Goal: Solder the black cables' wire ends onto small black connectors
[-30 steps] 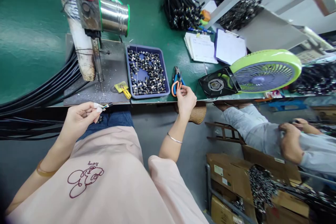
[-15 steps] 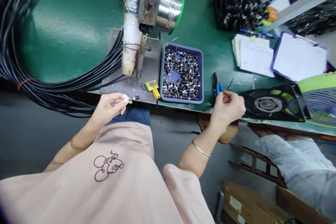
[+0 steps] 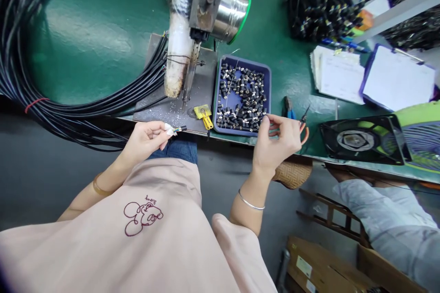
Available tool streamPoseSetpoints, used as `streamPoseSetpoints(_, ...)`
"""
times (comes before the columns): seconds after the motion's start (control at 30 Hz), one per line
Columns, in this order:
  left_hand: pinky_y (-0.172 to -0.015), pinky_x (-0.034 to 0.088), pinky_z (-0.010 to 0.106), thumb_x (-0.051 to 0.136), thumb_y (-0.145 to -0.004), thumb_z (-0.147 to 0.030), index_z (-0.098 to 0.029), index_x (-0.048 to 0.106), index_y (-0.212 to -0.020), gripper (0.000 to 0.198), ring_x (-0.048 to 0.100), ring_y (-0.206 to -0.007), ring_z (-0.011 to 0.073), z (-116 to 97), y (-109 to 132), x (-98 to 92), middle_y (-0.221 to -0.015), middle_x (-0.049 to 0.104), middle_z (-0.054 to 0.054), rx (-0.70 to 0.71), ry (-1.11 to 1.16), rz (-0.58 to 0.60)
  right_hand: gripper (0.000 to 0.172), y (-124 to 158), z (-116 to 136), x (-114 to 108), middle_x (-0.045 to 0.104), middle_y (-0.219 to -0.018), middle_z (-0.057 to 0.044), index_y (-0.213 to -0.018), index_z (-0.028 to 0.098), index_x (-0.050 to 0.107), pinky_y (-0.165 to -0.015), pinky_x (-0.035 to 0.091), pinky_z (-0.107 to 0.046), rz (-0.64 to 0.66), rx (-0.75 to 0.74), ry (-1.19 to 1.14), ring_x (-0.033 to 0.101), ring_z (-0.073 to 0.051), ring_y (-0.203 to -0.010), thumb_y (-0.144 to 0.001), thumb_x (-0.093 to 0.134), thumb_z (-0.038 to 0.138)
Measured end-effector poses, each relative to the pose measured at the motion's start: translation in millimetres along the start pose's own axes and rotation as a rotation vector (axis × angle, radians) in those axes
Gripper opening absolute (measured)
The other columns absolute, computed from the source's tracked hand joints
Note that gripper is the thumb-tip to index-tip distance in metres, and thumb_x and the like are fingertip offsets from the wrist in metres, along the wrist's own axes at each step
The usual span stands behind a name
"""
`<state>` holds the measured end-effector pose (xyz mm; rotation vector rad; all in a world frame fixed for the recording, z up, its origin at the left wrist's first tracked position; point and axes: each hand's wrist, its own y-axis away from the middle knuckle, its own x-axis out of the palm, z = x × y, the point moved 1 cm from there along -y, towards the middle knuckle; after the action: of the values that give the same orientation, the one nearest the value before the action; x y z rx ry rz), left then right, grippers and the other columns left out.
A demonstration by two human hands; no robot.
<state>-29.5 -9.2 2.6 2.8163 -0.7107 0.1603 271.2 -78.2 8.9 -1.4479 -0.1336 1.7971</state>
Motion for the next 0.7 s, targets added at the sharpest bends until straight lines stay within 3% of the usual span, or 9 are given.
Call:
streamPoseSetpoints(0.1,-0.045,0.036,0.018,0.074,-0.079,-0.035,-0.015,0.061,-0.067,0.026,0.043,-0.044,0.0056,0.3,0.4,-0.8,-0.052,0.051,-0.003,0.012,-0.004,0.003,0.026,3.4,15.5,-11.7,0.064,-0.078,-0.008,-0.083,0.021,0.068,-0.081,0.049,-0.041,0.002,0.014,-0.083,0.054,-0.019,-0.068,-0.090,0.056,0.043)
streamPoseSetpoints(0.17,-0.044,0.036,0.018,0.072,-0.079,-0.034,-0.015,0.061,-0.068,0.025,0.044,-0.044,0.0059,-0.8,1.6,-1.5,-0.051,0.052,-0.003,0.029,-0.028,0.002,0.025,1.6,13.0,-16.8,0.065,-0.078,-0.007,-0.083,0.021,0.068,-0.081,0.050,-0.040,-0.003,0.077,-0.072,0.055,-0.019,-0.068,-0.090,0.055,0.041)
streamPoseSetpoints(0.3,-0.047,0.039,0.019,0.069,-0.082,-0.028,-0.014,0.069,-0.075,0.016,0.046,-0.045,0.0072,-5.1,5.3,-2.0,-0.050,0.054,-0.004,0.127,-0.231,-0.003,0.020,-7.4,-15.6,-19.6,0.068,-0.082,-0.006,-0.087,0.018,0.068,-0.076,0.051,-0.035,-0.008,0.181,0.021,0.060,-0.019,-0.071,-0.090,0.053,0.031)
streamPoseSetpoints(0.37,-0.049,0.039,0.018,0.067,-0.084,-0.024,-0.014,0.072,-0.077,0.014,0.046,-0.047,0.0069,-7.8,6.5,-1.2,-0.052,0.056,-0.004,0.226,-0.339,0.025,0.018,-12.6,-32.0,-18.1,0.069,-0.084,-0.006,-0.088,0.017,0.068,-0.079,0.051,-0.034,0.098,0.243,0.141,0.062,-0.019,-0.073,-0.090,0.053,0.026)
streamPoseSetpoints(0.47,-0.050,0.038,0.018,0.066,-0.085,-0.023,-0.013,0.074,-0.079,0.014,0.045,-0.049,0.0064,-10.1,7.0,0.9,-0.057,0.061,-0.003,0.301,-0.427,0.062,0.016,-20.2,-47.3,-13.9,0.070,-0.088,-0.008,-0.091,0.016,0.070,-0.082,0.050,-0.035,0.150,0.266,0.234,0.064,-0.020,-0.078,-0.089,0.055,0.023)
streamPoseSetpoints(0.7,-0.049,0.039,0.018,0.064,-0.086,-0.029,-0.012,0.074,-0.079,0.021,0.046,-0.048,0.0072,-8.1,6.4,0.6,-0.053,0.055,-0.004,0.198,-0.386,0.104,0.021,-38.2,-55.6,9.9,0.068,-0.104,-0.013,-0.101,0.017,0.073,-0.083,0.047,-0.038,0.249,0.229,0.365,0.062,-0.027,-0.094,-0.089,0.057,0.024)
